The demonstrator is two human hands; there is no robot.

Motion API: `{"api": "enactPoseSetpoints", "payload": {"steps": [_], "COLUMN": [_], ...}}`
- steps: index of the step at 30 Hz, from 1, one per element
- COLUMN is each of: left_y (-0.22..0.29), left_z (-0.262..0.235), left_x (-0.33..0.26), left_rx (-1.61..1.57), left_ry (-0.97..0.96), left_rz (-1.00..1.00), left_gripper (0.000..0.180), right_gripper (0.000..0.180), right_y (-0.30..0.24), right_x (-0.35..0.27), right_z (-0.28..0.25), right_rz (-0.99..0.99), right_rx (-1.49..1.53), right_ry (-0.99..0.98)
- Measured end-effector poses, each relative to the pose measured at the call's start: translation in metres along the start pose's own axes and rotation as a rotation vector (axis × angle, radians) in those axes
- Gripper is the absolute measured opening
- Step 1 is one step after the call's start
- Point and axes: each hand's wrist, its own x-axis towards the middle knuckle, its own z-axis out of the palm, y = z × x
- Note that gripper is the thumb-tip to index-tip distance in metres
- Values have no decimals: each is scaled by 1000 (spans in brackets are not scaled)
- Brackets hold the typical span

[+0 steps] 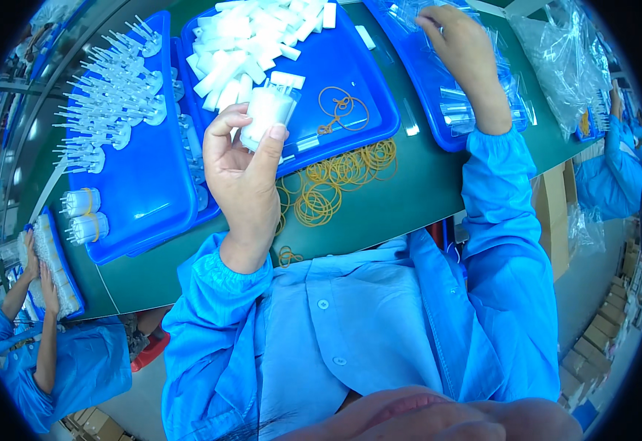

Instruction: The person assembles medical supplies by inserting white foam blocks into clear plastic tubes. They handle the items one at a time, picking up a foam block and a tube, then fitting them together. The assembled units are placed into a blue tray on the table.

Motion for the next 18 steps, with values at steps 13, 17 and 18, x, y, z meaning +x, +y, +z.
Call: {"api": "enactPoseSetpoints", "payload": {"steps": [13, 17, 18], "left_y": [-11, -7, -8], "left_z": [-9, -5, -8], "left_x": [4, 8, 7], "left_rx": [-16, -152, -98], "left_ry": [-108, -104, -115], "left_rz": [51, -7, 8], "left_gripper": [31, 38, 38], "right_gripper": [21, 18, 17], "right_y": [17, -24, -46], "right_x": [-14, -8, -7], "right_z": [31, -27, -32], "right_rz": [86, 229, 192], "right_rx": [-53, 491, 748], "right_ry": [-226, 39, -19]}}
